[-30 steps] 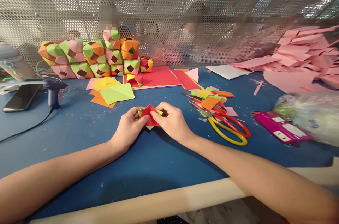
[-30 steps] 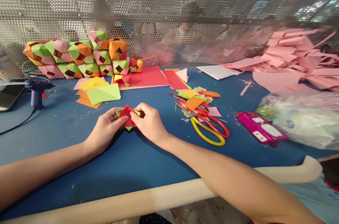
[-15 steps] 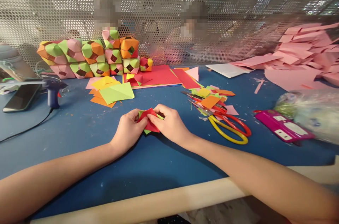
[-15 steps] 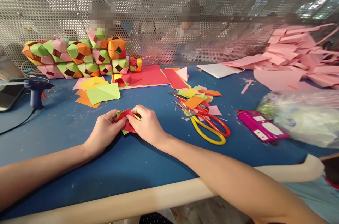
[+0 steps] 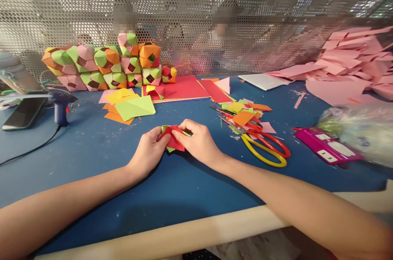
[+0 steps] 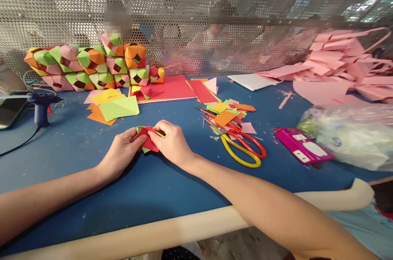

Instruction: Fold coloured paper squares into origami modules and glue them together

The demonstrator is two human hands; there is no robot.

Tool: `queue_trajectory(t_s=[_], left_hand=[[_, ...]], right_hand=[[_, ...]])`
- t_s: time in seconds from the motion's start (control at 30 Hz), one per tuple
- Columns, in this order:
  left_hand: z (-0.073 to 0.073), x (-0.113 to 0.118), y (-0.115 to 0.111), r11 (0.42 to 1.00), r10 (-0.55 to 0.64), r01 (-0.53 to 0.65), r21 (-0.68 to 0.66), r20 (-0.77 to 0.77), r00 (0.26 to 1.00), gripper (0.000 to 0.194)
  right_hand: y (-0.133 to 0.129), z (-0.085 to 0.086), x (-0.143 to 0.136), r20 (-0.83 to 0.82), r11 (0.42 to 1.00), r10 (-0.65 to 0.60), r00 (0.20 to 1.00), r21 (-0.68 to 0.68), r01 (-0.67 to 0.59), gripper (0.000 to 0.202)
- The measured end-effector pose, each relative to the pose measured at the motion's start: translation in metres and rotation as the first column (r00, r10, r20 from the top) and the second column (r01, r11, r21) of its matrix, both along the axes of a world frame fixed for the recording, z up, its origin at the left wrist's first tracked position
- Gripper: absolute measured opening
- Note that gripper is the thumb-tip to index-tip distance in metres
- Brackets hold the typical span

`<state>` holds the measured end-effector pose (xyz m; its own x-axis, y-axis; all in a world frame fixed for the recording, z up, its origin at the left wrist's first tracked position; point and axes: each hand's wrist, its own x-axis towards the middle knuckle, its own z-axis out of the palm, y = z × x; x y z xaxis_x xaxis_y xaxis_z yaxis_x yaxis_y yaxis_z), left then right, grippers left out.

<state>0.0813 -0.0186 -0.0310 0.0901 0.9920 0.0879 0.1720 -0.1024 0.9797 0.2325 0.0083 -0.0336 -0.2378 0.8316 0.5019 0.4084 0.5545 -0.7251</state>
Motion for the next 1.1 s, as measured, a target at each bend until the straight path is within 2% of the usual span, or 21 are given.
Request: queue_trajectory(t_s=[0.13, 0.23, 0.4, 0.53, 0.7, 0.87, 1.1], left_hand=[[0.0012, 0.0004, 0.0012, 0.999, -0.023, 0.025, -0.034, 0.077, 0.997, 0.016], [-0.0012, -0.0011, 0.0039, 0.997, 0.035, -0.027, -0.071, 0.120, 0.992, 0.014], [-0.0042, -0.0029, 0.0083, 0.989, 0.138, -0.118, -0.093, 0.252, 0.958, 0.015], [-0.0037, -0.0019, 0.0091, 0.985, 0.158, -0.127, -0.117, 0.310, 0.937, 0.019], [-0.0041, -0.0020, 0.0086, 0.992, 0.103, -0.079, -0.096, 0.290, 0.951, 0.023], [-0.0055, -0.0034, 0.0091, 0.989, 0.135, -0.112, -0.098, 0.275, 0.952, 0.021], [-0.0029, -0.0015, 0.0087, 0.984, 0.161, -0.129, -0.122, 0.300, 0.940, 0.021]], right_hand=[[0.0017, 0.0016, 0.0030, 0.031, 0.998, 0.061, 0.998, -0.006, -0.061, 0.017], [0.0010, 0.0042, 0.0044, 0.007, 0.992, 0.117, 0.993, -0.037, -0.117, 0.010], [-0.0006, 0.0054, 0.0061, 0.001, 0.988, 0.064, 0.998, -0.140, -0.064, 0.021], [0.0016, 0.0012, 0.0065, 0.067, 0.993, 0.057, 0.996, -0.108, -0.050, 0.027], [0.0027, -0.0008, 0.0052, 0.076, 0.994, 0.028, 0.997, -0.103, -0.020, 0.027], [0.0034, -0.0001, 0.0046, 0.090, 0.988, 0.015, 0.996, -0.153, -0.001, 0.028], [0.0052, -0.0013, 0.0040, 0.048, 0.966, 0.064, 0.997, -0.255, -0.050, 0.028]])
